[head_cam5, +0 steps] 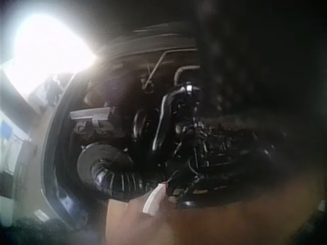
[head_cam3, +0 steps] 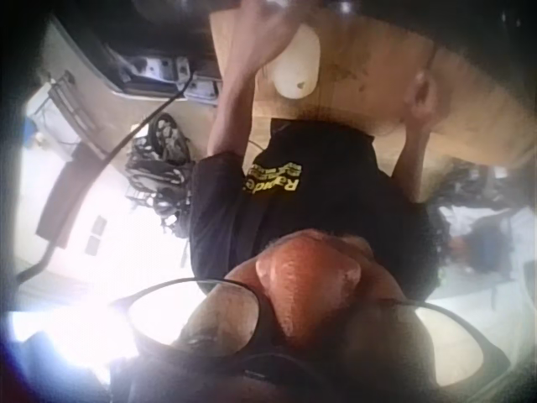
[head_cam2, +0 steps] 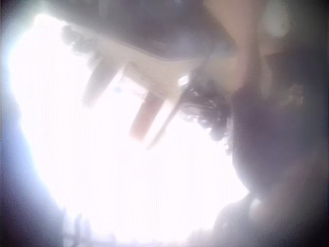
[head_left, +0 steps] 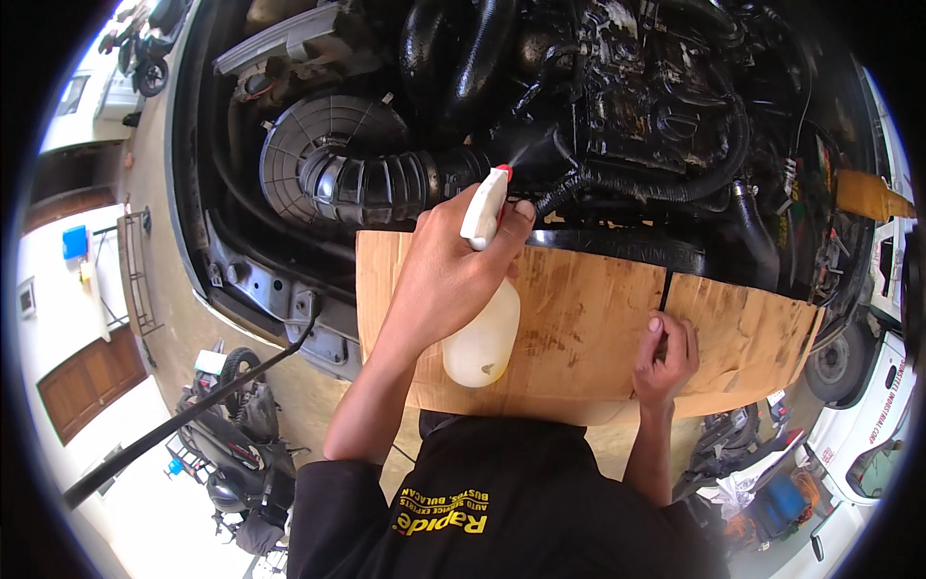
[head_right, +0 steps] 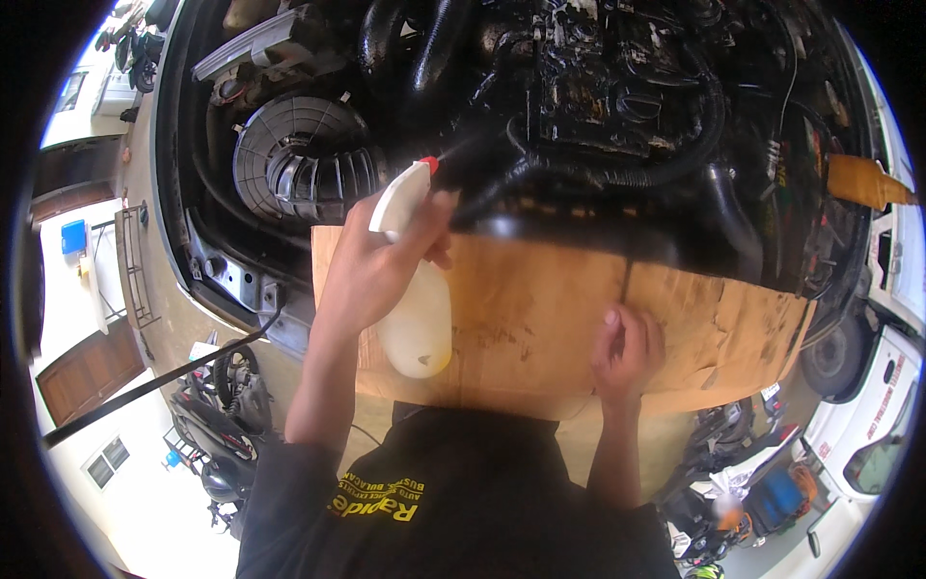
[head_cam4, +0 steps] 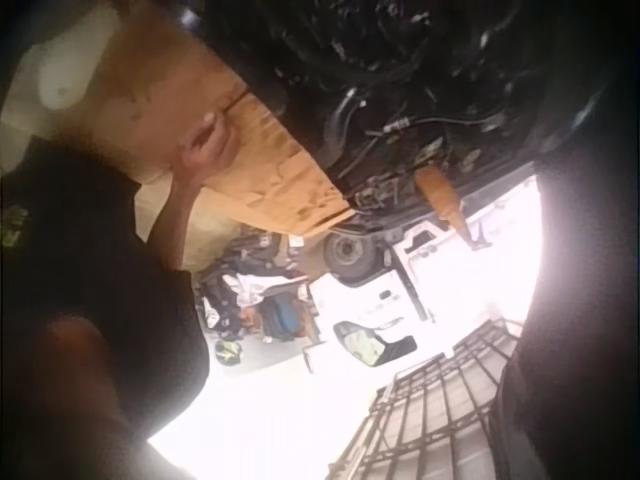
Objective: The person walks to a car with its hood open, wipes their hands with a cloth, and then sprays a cleaning solution from a bottle onto the engine bay. The person continues to spray different areas of the engine throughout the clip.
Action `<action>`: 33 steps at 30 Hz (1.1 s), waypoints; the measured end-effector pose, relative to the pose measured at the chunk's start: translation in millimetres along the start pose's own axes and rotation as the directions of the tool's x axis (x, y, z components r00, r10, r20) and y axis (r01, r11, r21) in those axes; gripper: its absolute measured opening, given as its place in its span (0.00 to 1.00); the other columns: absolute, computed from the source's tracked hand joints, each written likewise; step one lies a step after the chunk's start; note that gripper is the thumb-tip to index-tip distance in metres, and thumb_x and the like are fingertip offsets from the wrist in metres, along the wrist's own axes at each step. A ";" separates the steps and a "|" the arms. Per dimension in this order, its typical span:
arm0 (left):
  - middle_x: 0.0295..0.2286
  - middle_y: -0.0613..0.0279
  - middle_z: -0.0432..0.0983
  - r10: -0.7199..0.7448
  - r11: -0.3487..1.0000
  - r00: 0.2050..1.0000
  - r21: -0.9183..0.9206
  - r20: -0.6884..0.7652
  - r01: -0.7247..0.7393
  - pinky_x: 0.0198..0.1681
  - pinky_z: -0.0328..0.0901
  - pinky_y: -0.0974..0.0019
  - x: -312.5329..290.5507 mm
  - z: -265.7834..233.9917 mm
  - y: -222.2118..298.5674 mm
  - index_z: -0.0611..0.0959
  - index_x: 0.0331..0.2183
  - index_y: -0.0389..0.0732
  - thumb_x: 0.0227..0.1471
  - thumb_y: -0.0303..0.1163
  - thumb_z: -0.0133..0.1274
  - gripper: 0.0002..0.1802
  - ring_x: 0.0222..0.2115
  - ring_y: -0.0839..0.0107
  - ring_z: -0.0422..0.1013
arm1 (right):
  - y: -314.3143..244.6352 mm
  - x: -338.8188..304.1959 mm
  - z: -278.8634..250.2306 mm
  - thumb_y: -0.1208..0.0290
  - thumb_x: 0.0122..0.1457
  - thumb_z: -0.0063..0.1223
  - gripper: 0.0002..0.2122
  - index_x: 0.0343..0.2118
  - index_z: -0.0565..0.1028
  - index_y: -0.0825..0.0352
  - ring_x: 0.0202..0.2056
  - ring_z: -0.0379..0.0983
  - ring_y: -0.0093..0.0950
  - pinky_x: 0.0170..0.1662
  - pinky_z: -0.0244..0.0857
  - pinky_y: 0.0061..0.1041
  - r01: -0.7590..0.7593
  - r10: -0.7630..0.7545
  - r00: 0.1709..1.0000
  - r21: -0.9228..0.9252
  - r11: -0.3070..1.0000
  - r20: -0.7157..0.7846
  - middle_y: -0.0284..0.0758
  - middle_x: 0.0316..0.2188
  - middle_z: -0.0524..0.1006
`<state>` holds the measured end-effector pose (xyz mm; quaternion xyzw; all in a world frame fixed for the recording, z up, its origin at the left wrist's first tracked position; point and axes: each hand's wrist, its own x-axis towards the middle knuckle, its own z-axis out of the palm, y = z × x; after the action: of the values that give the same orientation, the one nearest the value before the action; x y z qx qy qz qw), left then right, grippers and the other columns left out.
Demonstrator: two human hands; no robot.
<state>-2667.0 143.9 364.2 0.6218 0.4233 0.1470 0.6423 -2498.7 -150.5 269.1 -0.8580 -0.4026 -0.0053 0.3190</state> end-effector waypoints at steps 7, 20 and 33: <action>0.24 0.61 0.81 0.017 1.000 0.998 0.011 -0.059 -0.017 0.32 0.72 0.64 11.3 5.0 1.7 0.84 0.38 0.31 0.73 0.47 0.61 0.24 0.25 0.74 0.80 | 3.9 3.2 2.9 0.79 0.72 0.60 0.04 0.41 0.85 0.69 0.22 0.65 0.23 0.25 0.58 0.27 0.106 -0.107 0.994 -0.038 0.994 -0.027 0.33 0.28 0.76; 0.24 0.59 0.84 0.017 1.000 0.996 0.012 -0.087 -0.016 0.35 0.72 0.61 30.5 0.5 5.1 0.87 0.37 0.34 0.74 0.50 0.58 0.26 0.27 0.70 0.81 | 2.2 4.1 1.8 0.79 0.73 0.59 0.04 0.42 0.85 0.71 0.22 0.65 0.22 0.24 0.56 0.25 0.114 -0.115 0.993 -0.047 0.992 -0.025 0.34 0.29 0.77; 0.30 0.53 0.88 0.144 0.988 0.976 0.084 -0.162 -0.132 0.40 0.76 0.63 41.8 -4.3 6.1 0.83 0.60 0.26 0.72 0.51 0.60 0.35 0.35 0.71 0.86 | 0.2 -0.5 -0.8 0.79 0.67 0.61 0.03 0.41 0.84 0.66 0.31 0.76 0.40 0.34 0.68 0.38 0.039 -0.039 0.999 -0.054 0.998 0.002 0.38 0.32 0.81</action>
<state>-2643.1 177.9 355.3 0.6582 0.4367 0.2277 0.5694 -2498.7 -151.4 269.5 -0.8582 -0.4192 -0.0217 0.2954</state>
